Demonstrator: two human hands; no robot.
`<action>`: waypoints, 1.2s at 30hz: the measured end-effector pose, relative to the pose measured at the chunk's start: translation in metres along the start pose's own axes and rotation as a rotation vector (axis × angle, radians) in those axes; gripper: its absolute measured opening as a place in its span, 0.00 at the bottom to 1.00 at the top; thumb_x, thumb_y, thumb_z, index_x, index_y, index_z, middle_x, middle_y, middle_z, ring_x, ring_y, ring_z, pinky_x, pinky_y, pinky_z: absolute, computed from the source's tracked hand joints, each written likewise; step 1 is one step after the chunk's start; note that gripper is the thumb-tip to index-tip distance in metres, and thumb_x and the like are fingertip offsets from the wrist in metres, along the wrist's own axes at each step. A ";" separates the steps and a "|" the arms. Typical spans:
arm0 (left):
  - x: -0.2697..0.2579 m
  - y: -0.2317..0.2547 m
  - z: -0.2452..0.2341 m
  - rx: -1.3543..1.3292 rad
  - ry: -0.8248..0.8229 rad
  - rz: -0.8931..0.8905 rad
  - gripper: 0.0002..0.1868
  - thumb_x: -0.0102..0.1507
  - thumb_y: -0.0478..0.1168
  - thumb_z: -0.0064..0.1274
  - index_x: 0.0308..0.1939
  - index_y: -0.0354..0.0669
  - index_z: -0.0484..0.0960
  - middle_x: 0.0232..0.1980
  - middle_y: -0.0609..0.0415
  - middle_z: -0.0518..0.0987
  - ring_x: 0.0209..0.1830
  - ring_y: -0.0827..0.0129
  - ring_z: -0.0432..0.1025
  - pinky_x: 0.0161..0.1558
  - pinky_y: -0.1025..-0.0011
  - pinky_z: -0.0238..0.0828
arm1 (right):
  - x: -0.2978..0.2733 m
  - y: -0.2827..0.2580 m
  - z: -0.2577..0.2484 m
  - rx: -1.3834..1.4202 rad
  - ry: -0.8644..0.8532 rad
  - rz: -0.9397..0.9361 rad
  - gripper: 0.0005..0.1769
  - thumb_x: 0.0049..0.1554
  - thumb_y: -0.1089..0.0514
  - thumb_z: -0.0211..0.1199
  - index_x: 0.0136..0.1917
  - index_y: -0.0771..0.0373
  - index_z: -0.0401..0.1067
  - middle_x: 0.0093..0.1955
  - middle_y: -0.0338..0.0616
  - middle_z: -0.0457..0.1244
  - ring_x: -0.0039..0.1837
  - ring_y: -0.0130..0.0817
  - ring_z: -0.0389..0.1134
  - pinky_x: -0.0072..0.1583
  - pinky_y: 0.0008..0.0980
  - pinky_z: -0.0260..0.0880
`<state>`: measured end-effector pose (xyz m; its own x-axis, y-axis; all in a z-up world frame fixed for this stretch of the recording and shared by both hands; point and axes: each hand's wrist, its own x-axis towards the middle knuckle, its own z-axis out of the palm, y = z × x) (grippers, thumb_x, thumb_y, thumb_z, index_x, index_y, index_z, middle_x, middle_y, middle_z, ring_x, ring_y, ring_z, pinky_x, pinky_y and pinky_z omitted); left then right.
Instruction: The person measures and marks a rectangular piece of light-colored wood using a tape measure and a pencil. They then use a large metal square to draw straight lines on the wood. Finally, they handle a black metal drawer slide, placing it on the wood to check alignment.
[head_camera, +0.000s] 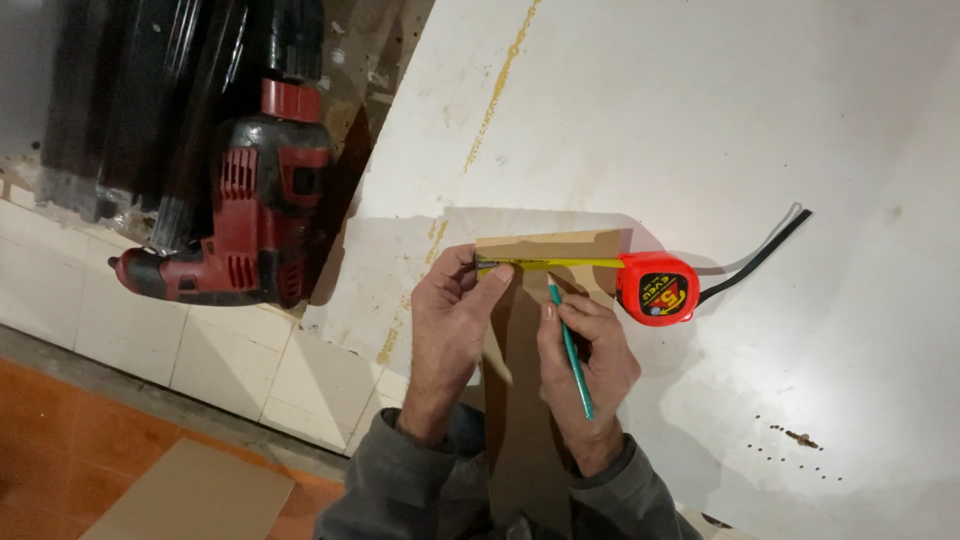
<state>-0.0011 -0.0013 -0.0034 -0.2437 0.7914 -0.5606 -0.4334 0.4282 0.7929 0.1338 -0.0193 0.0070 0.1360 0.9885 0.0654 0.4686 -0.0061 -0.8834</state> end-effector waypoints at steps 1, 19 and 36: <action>0.000 0.000 0.000 -0.010 0.001 -0.009 0.12 0.68 0.31 0.56 0.55 0.32 0.80 0.48 0.52 0.84 0.47 0.74 0.77 0.49 0.76 0.76 | -0.001 0.000 0.000 0.000 -0.002 0.012 0.12 0.58 0.70 0.71 0.51 0.67 0.69 0.53 0.52 0.70 0.50 0.28 0.72 0.50 0.25 0.74; -0.001 0.006 0.002 0.009 0.003 -0.028 0.11 0.68 0.32 0.55 0.54 0.32 0.81 0.47 0.50 0.85 0.46 0.74 0.78 0.49 0.76 0.77 | 0.001 0.001 0.001 0.029 0.010 0.004 0.12 0.58 0.71 0.71 0.51 0.68 0.69 0.53 0.52 0.70 0.49 0.28 0.71 0.51 0.25 0.73; -0.003 0.010 0.007 -0.010 0.023 -0.036 0.11 0.68 0.31 0.53 0.54 0.31 0.80 0.46 0.53 0.85 0.45 0.75 0.78 0.49 0.77 0.77 | 0.013 -0.004 -0.053 -0.188 -0.023 -0.284 0.14 0.59 0.62 0.64 0.58 0.66 0.71 0.58 0.53 0.69 0.62 0.45 0.70 0.64 0.42 0.71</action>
<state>0.0009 0.0037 0.0079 -0.2477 0.7651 -0.5944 -0.4510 0.4519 0.7697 0.1802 -0.0146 0.0358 -0.0420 0.9579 0.2840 0.6376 0.2445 -0.7305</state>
